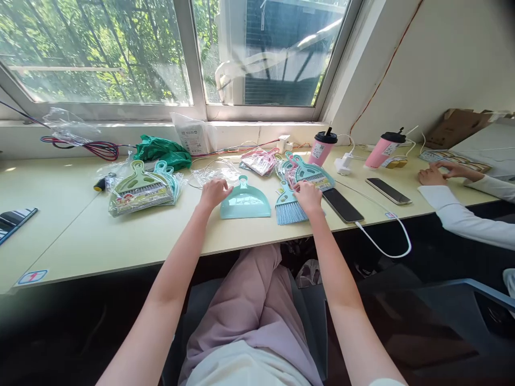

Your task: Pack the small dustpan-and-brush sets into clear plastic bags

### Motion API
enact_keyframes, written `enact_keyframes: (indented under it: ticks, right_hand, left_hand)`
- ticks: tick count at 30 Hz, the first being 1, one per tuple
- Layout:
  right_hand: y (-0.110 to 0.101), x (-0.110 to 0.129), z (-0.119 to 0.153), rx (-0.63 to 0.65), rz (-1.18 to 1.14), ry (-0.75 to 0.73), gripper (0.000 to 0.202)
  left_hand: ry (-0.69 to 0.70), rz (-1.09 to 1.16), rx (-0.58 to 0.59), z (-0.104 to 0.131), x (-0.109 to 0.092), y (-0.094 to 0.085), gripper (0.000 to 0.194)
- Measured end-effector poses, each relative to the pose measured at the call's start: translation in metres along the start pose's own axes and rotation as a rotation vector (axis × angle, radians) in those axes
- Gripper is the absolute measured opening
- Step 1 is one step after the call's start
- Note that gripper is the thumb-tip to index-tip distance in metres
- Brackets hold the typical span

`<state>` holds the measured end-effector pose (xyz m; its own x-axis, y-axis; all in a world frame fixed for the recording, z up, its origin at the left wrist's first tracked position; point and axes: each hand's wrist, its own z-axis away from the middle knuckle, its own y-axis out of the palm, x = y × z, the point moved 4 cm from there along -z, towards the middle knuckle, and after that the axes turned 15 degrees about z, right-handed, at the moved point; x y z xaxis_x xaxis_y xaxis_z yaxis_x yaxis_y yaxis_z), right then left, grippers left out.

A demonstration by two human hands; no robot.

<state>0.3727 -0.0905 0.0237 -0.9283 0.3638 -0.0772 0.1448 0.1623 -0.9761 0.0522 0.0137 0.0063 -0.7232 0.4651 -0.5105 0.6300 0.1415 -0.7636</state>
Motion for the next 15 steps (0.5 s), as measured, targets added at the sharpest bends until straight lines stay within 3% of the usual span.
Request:
enact_keyframes:
  ticks: [7,9,15]
  right_hand:
    - [0.003,0.001,-0.010,0.022,0.138,-0.087,0.014]
    - [0.008,0.003,-0.008,-0.033,0.150,-0.121,0.015]
    - [0.015,0.006,-0.003,-0.143,0.166,-0.257,0.022]
  left_hand:
    - [-0.009,0.004,0.124,0.004,0.002,0.005,0.012]
    - [-0.023,0.082,0.075,0.002,0.002,0.003,0.012]
    - [-0.028,0.473,-0.211,-0.007,0.002,-0.013,0.012]
